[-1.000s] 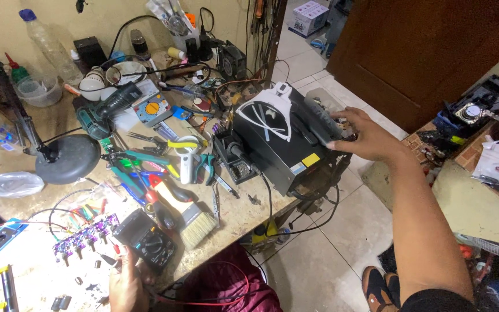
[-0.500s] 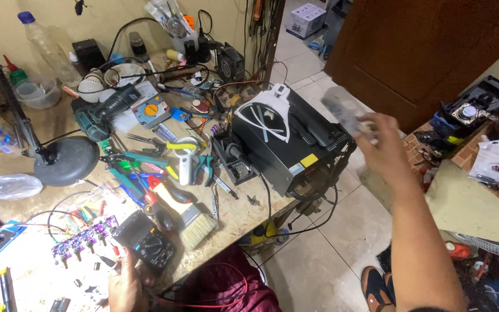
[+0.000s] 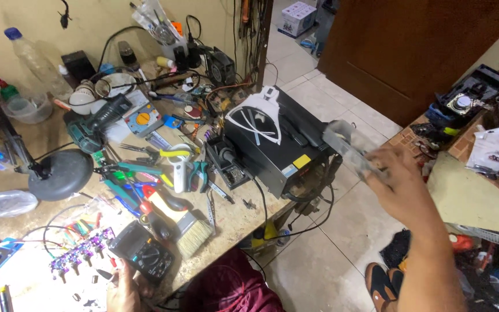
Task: Testing and repairing a circuit board using a multimeter and soldering iron
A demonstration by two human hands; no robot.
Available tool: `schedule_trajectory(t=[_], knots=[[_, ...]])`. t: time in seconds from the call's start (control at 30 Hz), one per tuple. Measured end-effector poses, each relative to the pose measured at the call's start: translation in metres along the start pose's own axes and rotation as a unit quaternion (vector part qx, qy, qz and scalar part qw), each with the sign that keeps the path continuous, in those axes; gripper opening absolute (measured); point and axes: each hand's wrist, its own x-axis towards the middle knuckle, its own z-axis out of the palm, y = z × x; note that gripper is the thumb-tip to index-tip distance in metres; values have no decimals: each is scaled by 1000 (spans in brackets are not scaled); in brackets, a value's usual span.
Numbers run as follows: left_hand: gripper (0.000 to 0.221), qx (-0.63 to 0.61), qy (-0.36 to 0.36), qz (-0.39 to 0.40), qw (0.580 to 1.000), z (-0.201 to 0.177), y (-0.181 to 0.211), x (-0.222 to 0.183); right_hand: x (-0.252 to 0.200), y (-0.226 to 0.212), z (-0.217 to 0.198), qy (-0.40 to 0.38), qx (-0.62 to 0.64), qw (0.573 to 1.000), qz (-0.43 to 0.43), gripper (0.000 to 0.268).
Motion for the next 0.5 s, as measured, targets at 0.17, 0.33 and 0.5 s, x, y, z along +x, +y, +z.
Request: schedule_trajectory(t=[0.17, 0.33, 0.5], knots=[[48, 42, -14, 17, 999, -5, 2, 4, -3, 32, 2, -22, -36, 999, -2, 42], [52, 61, -36, 42, 997, -2, 5, 0, 7, 30, 10, 1, -21, 999, -48, 34], [53, 72, 15, 42, 996, 0, 0, 2, 7, 24, 1, 18, -10, 998, -52, 29]])
